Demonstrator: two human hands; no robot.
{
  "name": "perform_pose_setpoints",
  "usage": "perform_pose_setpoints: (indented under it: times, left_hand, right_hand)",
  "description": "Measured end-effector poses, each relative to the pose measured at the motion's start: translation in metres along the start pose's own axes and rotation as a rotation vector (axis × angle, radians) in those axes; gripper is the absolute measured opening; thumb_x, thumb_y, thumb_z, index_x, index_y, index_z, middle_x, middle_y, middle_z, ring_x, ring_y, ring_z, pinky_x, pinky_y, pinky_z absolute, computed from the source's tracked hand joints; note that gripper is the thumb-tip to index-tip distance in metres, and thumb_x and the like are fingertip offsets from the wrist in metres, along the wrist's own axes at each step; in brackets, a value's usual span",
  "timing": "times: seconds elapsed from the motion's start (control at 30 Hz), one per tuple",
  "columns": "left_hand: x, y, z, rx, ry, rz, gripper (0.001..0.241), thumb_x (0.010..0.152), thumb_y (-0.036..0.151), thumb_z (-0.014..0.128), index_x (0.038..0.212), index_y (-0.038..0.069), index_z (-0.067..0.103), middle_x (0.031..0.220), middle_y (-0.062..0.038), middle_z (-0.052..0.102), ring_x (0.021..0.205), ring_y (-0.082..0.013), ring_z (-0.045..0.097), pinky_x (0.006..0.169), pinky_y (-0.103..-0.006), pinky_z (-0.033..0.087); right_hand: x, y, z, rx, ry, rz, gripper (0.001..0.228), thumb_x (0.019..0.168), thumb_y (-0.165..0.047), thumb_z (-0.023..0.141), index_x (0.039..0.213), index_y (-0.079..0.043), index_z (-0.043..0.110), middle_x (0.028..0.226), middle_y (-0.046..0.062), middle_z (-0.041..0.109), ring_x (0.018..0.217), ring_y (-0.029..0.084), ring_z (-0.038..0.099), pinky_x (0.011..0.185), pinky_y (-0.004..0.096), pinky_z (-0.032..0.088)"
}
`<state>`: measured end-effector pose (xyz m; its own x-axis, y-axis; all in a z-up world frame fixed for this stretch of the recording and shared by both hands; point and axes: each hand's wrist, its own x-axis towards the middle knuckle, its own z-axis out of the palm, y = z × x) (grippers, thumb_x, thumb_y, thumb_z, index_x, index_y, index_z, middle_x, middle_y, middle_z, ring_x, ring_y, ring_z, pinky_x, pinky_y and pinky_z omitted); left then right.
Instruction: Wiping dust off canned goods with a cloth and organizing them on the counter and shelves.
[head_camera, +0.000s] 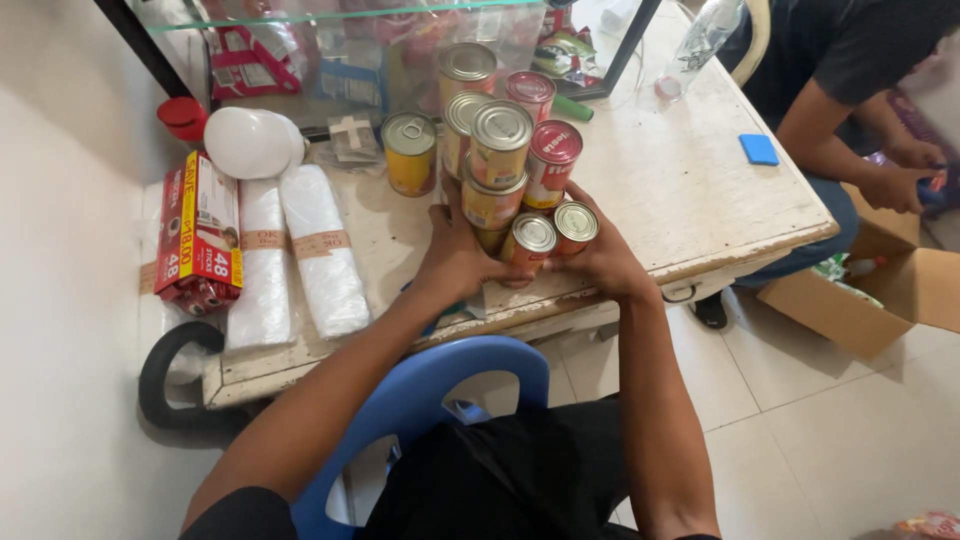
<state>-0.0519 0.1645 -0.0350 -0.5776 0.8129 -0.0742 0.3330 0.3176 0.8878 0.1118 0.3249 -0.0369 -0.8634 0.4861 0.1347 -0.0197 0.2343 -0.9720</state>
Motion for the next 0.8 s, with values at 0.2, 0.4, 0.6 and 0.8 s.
perform_pose_setpoints:
  times: [0.2,0.4,0.6,0.8]
  left_hand:
    - [0.026,0.002,0.007,-0.070,0.023,0.094,0.179,0.040,0.041,0.110,0.161,-0.001,-0.016,0.140,-0.035,0.032,0.136,-0.0634,0.041,0.118,-0.0585,0.040]
    - [0.042,0.005,0.015,-0.032,0.046,0.091,0.179,0.034,0.044,0.111,0.161,-0.001,-0.007,0.139,-0.032,0.032,0.135,-0.0592,0.046,0.116,-0.0539,0.045]
    - [0.045,0.000,0.015,-0.073,0.033,0.103,0.179,0.040,0.038,0.112,0.161,-0.001,-0.013,0.141,-0.036,0.031,0.138,-0.0620,0.042,0.118,-0.0553,0.042]
    - [0.015,-0.012,-0.010,0.118,-0.027,0.117,0.163,0.048,0.050,0.106,0.162,-0.003,0.002,0.136,-0.035,0.034,0.134,-0.0596,0.048,0.111,-0.0577,0.048]
  right_hand:
    - [-0.001,0.013,-0.006,0.069,0.208,0.008,0.123,0.054,0.006,0.098,0.159,-0.004,0.034,0.142,0.015,0.058,0.134,0.026,0.053,0.118,0.041,0.042]
    - [0.000,0.016,-0.007,0.122,0.300,0.027,0.109,0.056,0.006,0.097,0.151,-0.003,0.045,0.137,0.011,0.059,0.132,0.023,0.055,0.115,0.038,0.045]
    - [-0.005,0.018,-0.010,0.178,0.284,-0.001,0.117,0.057,0.014,0.092,0.157,-0.006,0.036,0.144,0.015,0.055,0.140,0.028,0.049,0.121,0.041,0.039]
    - [-0.026,0.003,-0.004,0.225,0.305,-0.028,0.131,0.061,0.017,0.090,0.164,-0.007,0.013,0.147,0.023,0.050,0.146,0.038,0.042,0.125,0.048,0.032]
